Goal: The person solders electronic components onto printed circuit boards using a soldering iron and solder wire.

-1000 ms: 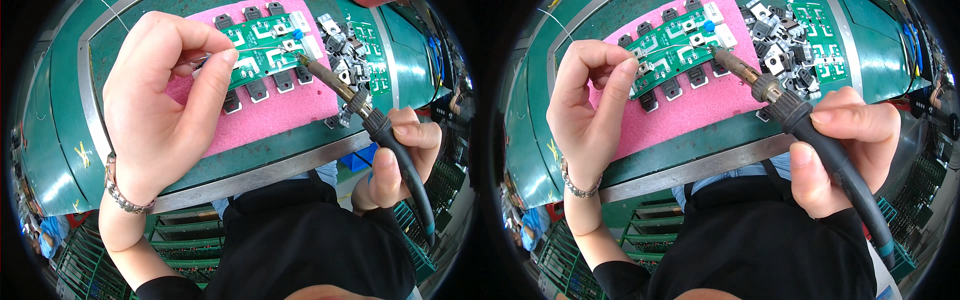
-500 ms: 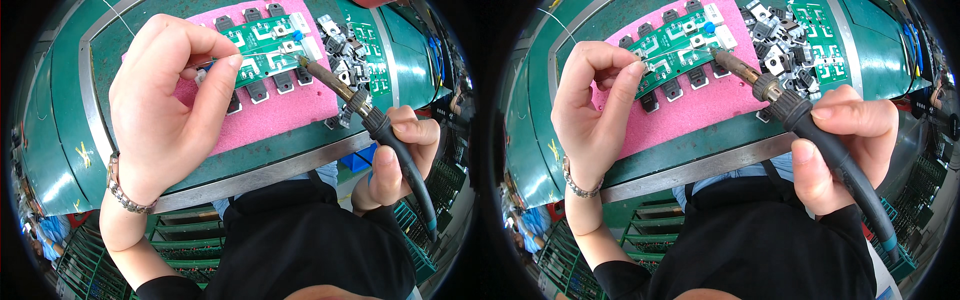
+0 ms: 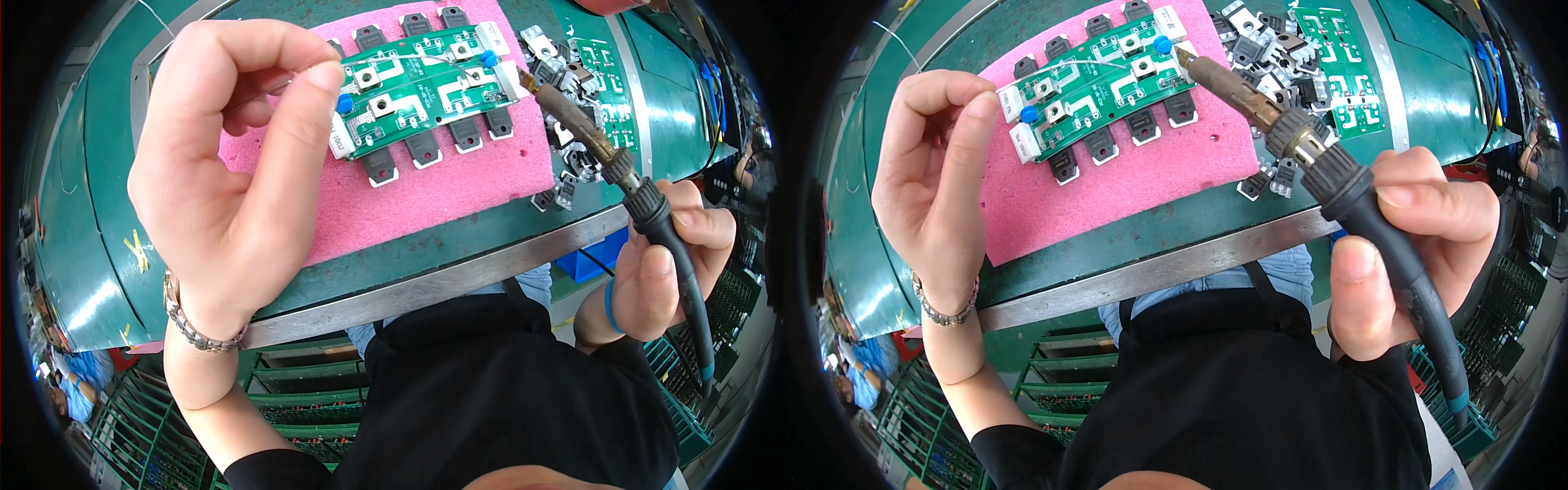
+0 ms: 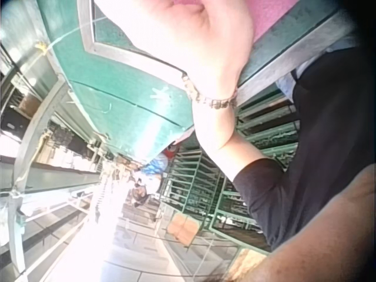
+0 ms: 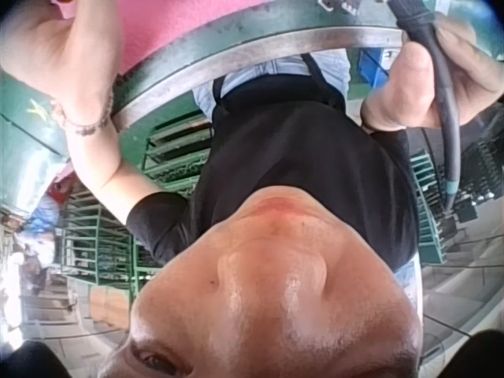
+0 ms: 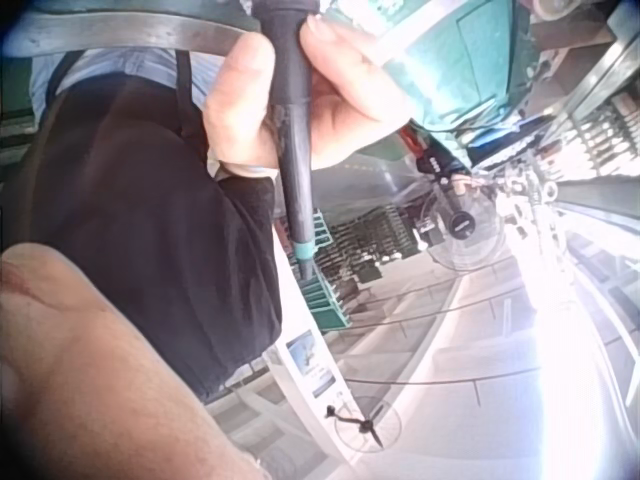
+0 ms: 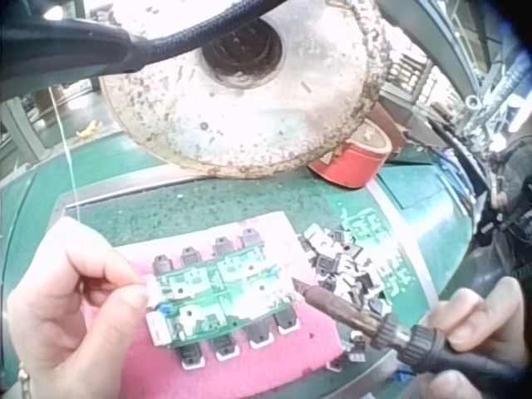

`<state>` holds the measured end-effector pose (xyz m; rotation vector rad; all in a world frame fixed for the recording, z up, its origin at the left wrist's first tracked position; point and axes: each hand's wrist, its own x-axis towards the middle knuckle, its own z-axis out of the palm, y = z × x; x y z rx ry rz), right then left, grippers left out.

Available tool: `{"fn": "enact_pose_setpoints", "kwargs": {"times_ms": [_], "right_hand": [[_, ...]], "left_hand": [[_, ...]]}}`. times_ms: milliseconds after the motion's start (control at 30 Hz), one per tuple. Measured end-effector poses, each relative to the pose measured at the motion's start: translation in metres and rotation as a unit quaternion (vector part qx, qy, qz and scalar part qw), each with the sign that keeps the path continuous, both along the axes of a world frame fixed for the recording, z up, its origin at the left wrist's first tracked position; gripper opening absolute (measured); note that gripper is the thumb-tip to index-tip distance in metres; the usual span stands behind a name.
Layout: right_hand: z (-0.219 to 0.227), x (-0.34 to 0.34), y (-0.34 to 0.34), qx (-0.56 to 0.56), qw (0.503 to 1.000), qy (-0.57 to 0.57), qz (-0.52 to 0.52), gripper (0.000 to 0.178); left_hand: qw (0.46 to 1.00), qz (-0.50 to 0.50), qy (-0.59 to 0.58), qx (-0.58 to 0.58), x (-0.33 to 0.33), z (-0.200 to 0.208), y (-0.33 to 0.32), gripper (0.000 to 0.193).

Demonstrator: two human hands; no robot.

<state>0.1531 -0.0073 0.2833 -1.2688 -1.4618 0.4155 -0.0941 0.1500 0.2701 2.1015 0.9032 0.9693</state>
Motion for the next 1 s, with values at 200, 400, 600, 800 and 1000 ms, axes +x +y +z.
{"fn": "enact_pose_setpoints", "kwargs": {"times_ms": [200, 400, 600, 800, 1000], "right_hand": [[0.000, -0.008, 0.000, -0.034, 0.998, 0.041, 0.021, 0.033], [-0.003, -0.017, 0.002, -0.060, 0.996, 0.064, 0.000, 0.034], [-0.012, -0.015, 0.006, -0.018, 0.991, 0.120, 0.057, 0.036], [-0.014, -0.017, 0.004, -0.030, 0.992, 0.117, 0.041, 0.035], [-0.014, -0.018, 0.003, -0.034, 0.992, 0.118, 0.024, 0.036]], "left_hand": [[0.999, -0.045, 0.023, 0.022, -0.001, 0.000, -0.001, 0.006], [0.998, -0.049, 0.031, 0.014, -0.001, 0.000, 0.000, 0.006], [0.998, -0.049, 0.026, 0.011, 0.000, -0.002, -0.001, 0.006], [0.997, -0.054, 0.044, 0.015, -0.001, -0.004, -0.002, 0.005], [0.997, -0.057, 0.057, 0.020, 0.001, -0.005, -0.003, 0.005]]}}
